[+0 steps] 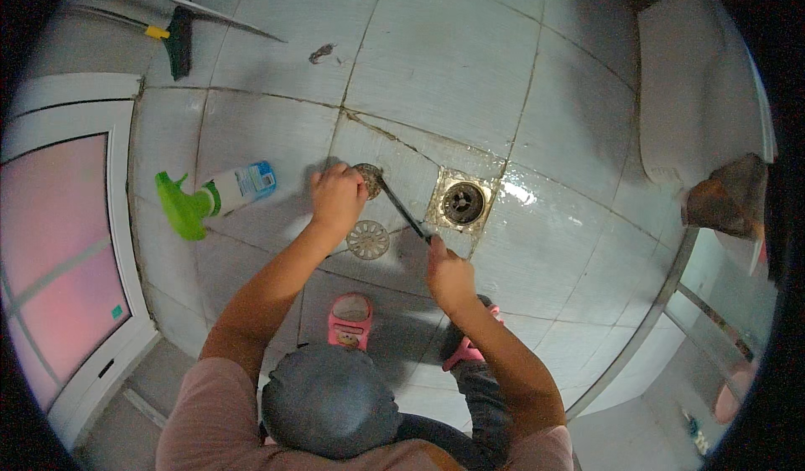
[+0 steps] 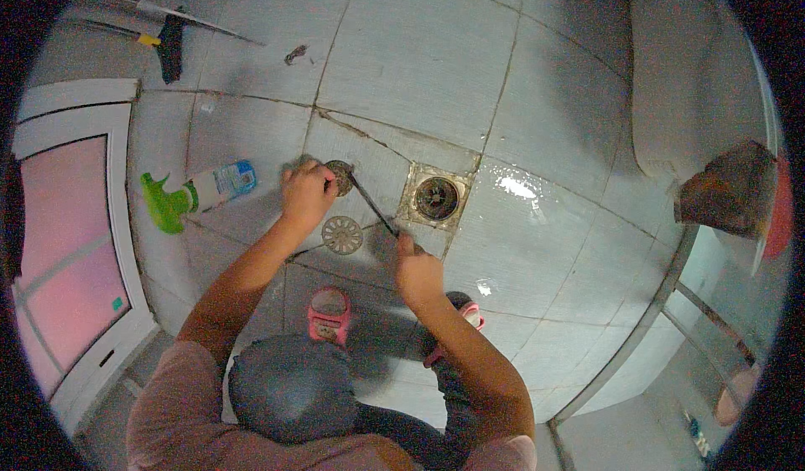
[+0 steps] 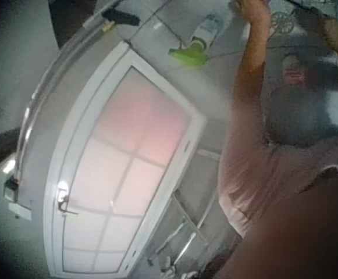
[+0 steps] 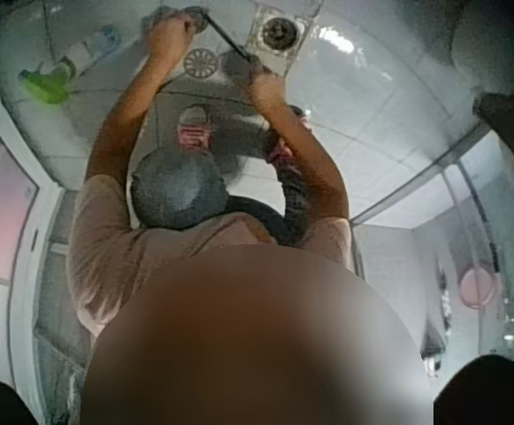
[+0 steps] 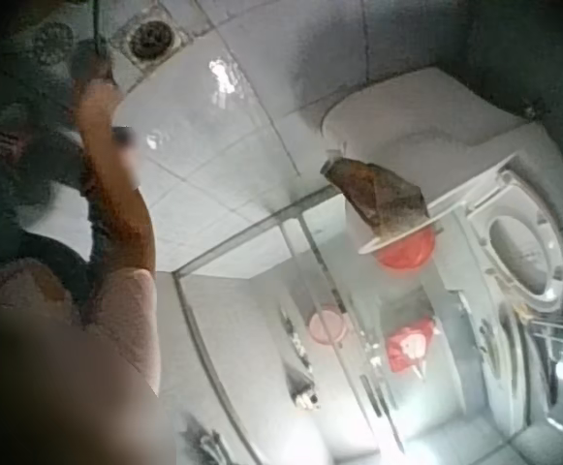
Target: The person scrubs the grout lines and floor tiles around a bathroom drain using a scraper and a spray bottle. They remove the drain cover, scrape out debris from the drain opening, and place the cover aside. The person then moves to the sink area and fills a bowl with water.
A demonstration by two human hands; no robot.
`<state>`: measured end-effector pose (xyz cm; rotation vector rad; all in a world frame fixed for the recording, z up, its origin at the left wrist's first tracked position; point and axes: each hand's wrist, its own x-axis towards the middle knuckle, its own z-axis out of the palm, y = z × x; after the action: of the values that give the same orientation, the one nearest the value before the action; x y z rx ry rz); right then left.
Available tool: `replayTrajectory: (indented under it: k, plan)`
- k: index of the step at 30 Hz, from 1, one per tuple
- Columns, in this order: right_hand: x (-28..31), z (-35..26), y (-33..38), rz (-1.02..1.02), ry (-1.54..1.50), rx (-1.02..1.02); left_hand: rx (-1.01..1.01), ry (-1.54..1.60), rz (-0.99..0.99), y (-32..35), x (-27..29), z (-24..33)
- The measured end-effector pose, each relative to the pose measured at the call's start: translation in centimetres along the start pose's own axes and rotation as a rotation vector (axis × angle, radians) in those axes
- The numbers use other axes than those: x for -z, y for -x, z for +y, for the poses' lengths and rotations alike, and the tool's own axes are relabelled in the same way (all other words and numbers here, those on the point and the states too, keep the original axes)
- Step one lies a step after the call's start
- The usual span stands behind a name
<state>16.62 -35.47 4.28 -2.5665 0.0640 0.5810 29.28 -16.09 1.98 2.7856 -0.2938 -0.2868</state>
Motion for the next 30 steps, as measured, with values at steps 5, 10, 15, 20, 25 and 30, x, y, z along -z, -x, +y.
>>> replayTrajectory:
  k: [5,10,15,20,25,30]
  plan:
    - [2.1,-0.7,0.1,0.012,-0.033,0.01,-0.046,-0.065,0.059,0.1,-0.8,-0.8]
    - [4.7,-0.8,-1.5,0.128,-0.178,-0.081,-0.046,0.079,-0.125,-0.7,0.8,-0.9]
    - [1.7,0.8,0.5,0.059,-0.43,-0.101,-0.097,-0.012,-0.028,0.5,2.1,0.0]
    - [1.8,-1.2,0.7,0.029,-0.458,-0.123,-0.053,-0.024,-0.039,1.3,1.9,-0.2]
    - [1.1,-1.8,0.6,0.01,-0.19,0.032,-0.072,-0.003,-0.035,1.5,1.6,0.0]
    - [2.4,-0.7,0.1,0.054,-0.167,-0.051,-0.069,-0.056,-0.069,1.7,1.5,-0.1]
